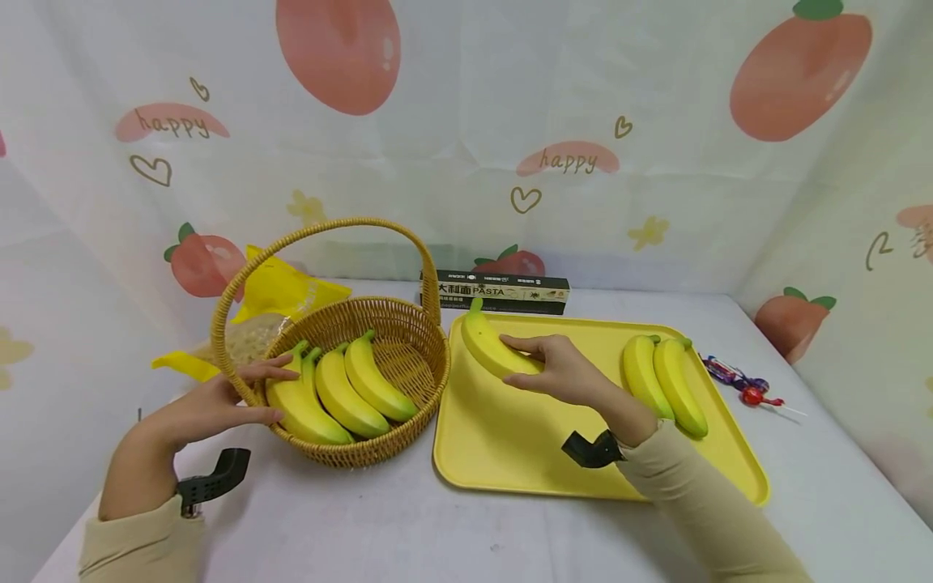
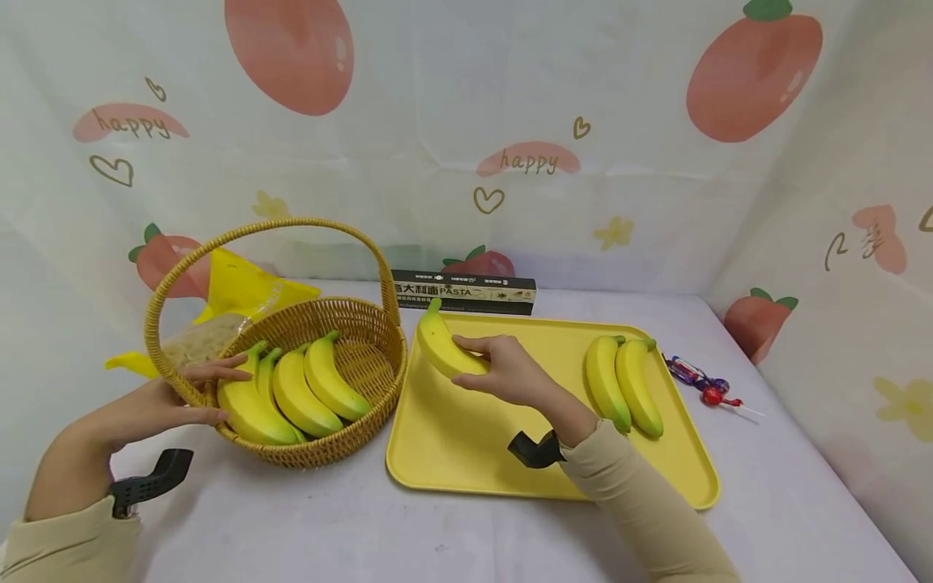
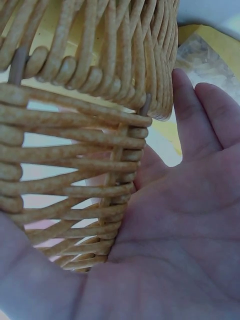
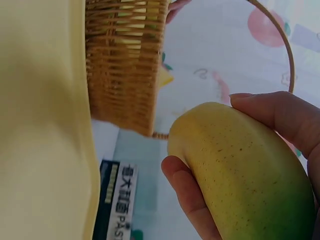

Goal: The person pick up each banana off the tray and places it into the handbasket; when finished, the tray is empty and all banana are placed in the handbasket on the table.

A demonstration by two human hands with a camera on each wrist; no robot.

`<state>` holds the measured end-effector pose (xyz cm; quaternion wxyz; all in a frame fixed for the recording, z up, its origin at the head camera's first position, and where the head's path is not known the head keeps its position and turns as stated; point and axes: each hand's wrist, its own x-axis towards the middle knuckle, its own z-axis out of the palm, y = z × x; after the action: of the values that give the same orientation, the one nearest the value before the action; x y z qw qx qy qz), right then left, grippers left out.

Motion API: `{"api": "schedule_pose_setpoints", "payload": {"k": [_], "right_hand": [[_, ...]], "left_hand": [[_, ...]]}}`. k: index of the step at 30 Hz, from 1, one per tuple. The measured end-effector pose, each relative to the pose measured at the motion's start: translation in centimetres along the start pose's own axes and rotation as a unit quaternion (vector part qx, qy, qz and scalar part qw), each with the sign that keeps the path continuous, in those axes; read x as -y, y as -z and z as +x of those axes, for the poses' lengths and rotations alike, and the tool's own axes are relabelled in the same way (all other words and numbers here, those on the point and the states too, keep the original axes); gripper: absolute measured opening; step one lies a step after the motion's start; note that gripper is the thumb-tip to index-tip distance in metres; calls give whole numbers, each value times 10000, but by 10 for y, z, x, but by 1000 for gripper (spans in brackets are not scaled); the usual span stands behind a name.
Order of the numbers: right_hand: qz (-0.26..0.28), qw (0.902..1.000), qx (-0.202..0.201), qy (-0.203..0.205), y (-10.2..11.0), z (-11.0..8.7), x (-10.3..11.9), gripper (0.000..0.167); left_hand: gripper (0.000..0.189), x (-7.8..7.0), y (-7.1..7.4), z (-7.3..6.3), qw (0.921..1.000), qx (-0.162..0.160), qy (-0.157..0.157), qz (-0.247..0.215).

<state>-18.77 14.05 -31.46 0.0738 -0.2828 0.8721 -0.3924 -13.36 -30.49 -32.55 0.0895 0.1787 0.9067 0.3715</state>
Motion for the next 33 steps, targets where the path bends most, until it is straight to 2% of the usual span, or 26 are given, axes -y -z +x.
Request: {"api": "schedule_pose_setpoints", "payload": {"k": [10,18,23,33], "right_hand": [[-74,9973,404,610,-16,19,21,56],[-156,9936,638,920,-29,44,35,55],[-239,9910,879,982,-40,64,42,54],[-553,9848,1398,875,-67,110,60,51]], "left_hand": [[44,0,0,0,10000,28,4,-7],[45,-3,0,1,10000,37,19,-73],[45,-3,0,1,9997,64,25,-232],[45,-1,1,1,9997,69,37,-240]]}}
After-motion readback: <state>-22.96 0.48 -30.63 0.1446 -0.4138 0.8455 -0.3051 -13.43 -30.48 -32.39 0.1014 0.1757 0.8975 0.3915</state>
